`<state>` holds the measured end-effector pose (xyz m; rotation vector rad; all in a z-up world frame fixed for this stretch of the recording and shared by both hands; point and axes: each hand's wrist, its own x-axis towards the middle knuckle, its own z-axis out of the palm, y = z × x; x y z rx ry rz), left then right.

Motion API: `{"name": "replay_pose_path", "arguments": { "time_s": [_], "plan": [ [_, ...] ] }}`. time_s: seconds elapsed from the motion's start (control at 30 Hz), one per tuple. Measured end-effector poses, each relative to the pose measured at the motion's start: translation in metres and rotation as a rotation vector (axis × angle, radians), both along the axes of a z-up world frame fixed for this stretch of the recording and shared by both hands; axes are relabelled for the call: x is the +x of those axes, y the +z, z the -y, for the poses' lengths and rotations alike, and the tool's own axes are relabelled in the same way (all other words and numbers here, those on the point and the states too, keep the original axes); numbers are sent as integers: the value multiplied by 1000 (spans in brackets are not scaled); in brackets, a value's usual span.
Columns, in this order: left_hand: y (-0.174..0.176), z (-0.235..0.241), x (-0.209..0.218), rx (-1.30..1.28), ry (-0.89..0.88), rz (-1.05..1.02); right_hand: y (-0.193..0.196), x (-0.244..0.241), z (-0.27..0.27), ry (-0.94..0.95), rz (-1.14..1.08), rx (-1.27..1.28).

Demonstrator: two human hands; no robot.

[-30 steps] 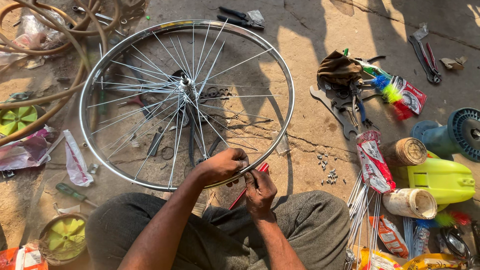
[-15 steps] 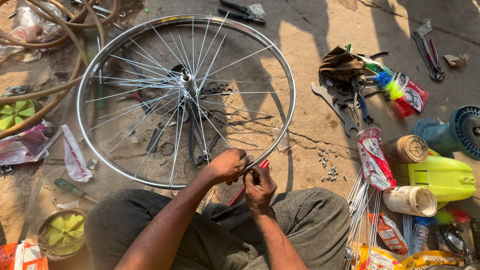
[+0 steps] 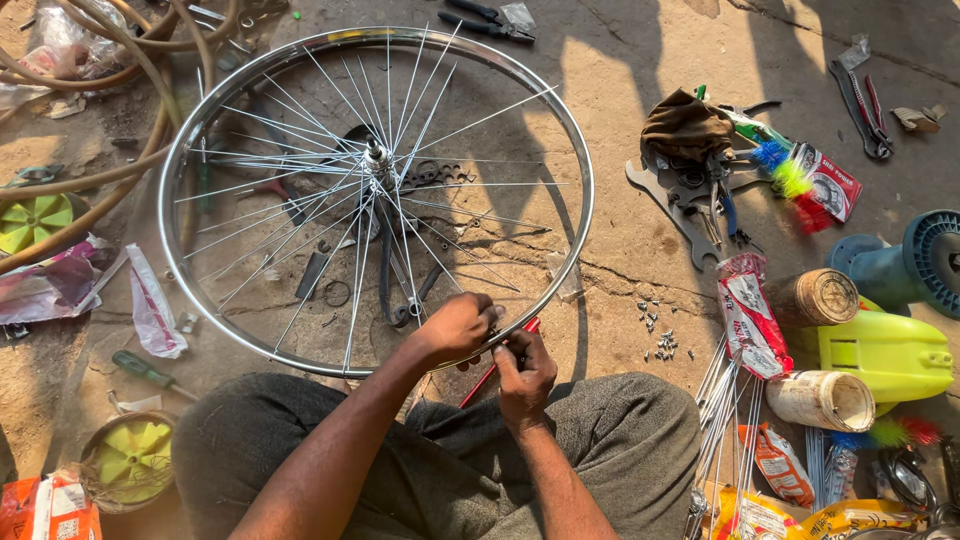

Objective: The person sits on the ground and uses a red spoke wrench to tighten and adjust the nipples on a bicycle wheel rim. The person repeatedly rotates the wheel and adjusts individual spokes to align the rim.

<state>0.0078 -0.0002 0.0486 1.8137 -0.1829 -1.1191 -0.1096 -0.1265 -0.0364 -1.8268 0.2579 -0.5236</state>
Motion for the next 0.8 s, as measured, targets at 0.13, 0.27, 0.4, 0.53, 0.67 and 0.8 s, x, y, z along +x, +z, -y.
{"name": "replay_pose_path", "arguments": {
  "time_s": [0.13,0.27,0.4,0.53,0.67,0.8],
  "plan": [
    [-2,-6,5,-126,211,-100,4,5,5,-91,-130,856],
    [-24,-3,5,-58,206,-43,-3,6,9,66,-224,1144],
    [-49,-9,15,183,-21,425,-16,9,5,126,-223,1294],
    [-69,-11,21,354,-219,399,-29,9,2,165,-229,1277],
    [-73,-17,8,149,-176,662,-37,2,-7,163,-157,1272],
    [-55,-17,18,79,-148,574,-39,12,-18,-29,-145,1199]
  ]
}}
